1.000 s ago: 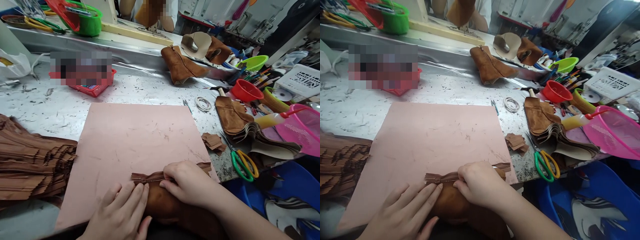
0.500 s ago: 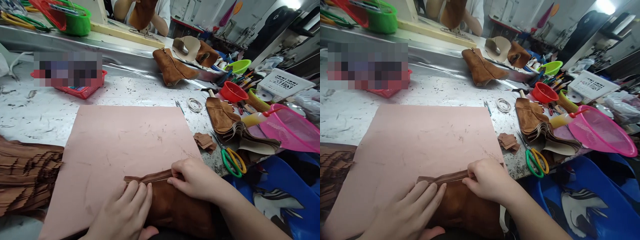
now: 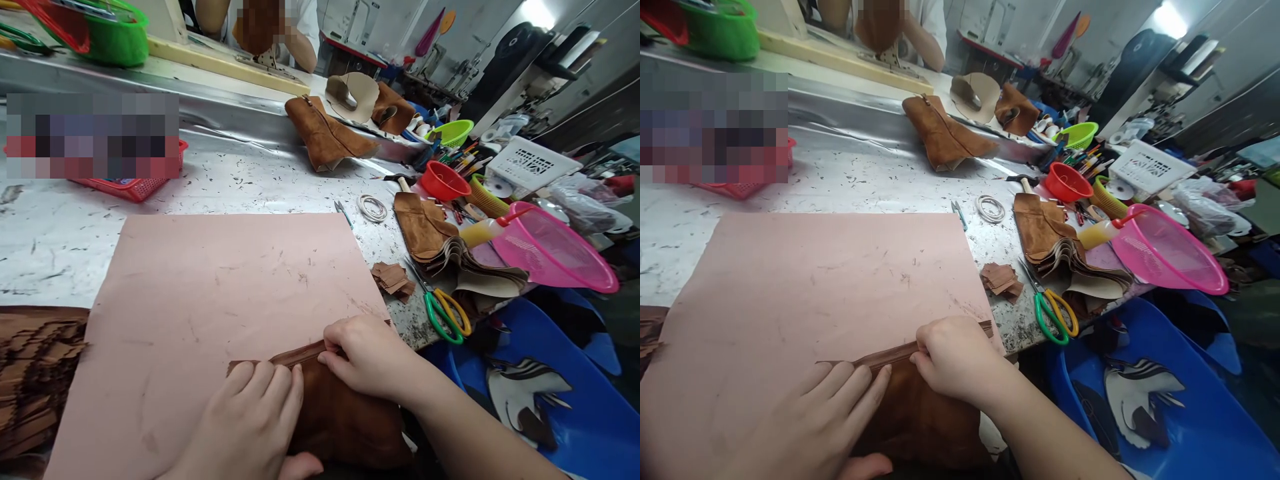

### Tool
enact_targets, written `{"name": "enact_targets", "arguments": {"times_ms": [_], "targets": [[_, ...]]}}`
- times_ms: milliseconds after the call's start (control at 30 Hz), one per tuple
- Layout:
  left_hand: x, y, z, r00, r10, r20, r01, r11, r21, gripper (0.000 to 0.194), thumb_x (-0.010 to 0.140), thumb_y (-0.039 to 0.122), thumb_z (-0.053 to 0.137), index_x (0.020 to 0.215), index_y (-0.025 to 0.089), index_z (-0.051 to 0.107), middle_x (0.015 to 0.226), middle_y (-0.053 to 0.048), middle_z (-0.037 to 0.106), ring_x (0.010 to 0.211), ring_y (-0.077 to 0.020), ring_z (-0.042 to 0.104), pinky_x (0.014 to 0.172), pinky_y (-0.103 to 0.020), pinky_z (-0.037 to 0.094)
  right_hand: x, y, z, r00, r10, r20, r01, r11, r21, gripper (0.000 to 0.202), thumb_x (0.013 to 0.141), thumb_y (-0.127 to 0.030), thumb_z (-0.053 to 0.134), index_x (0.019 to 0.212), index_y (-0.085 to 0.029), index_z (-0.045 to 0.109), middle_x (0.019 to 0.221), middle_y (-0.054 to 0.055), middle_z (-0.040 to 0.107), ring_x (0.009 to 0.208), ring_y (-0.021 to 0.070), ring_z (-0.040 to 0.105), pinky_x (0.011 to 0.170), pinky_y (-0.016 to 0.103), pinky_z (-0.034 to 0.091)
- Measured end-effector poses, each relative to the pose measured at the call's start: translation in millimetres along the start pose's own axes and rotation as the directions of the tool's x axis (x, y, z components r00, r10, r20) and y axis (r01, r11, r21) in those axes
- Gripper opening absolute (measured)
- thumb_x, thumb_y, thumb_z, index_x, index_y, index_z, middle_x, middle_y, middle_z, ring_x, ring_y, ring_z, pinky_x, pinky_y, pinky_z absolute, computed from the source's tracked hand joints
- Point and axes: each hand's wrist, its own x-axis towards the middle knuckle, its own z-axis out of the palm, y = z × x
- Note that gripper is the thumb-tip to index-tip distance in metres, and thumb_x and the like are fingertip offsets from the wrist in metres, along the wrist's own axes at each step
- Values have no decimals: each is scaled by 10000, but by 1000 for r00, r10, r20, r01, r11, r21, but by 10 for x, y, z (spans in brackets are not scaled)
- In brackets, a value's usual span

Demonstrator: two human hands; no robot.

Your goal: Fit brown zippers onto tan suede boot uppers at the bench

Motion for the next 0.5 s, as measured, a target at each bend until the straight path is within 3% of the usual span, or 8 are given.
{"name": "enact_targets", "arguments": {"times_ms": [133,233,500], "targets": [[80,147,194,975,147,-167,-151,988,-14,561,687,620,535,921,126,658,918,-89,671,872,-229,549,794,-332,357,-27,-43,-38,1000,-5,-1,5,997,-79,187,810,-285,464,713,-181,585,708,27,636,638,161,554,533,262,241],[72,190,335,961,181,-209,-185,983,-2,568,747,578,481,1005,93,621,1005,-127,660,968,-246,538,867,-341,326,-101,25,-122,999,33,-17,-34,992,-121,197,790,-327,494,706,-173,584,684,36,635,636,173,555,578,267,279],[28,147,288,983,182,-26,-181,983,12,628,739,598,476,1171,145,528,1269,-100,518,1112,-245,484,932,-329,335,-191,317,-137,995,98,4,-98,995,33,176,787,-273,501,640,-183,534,647,-7,598,608,124,510,543,235,266]]}}
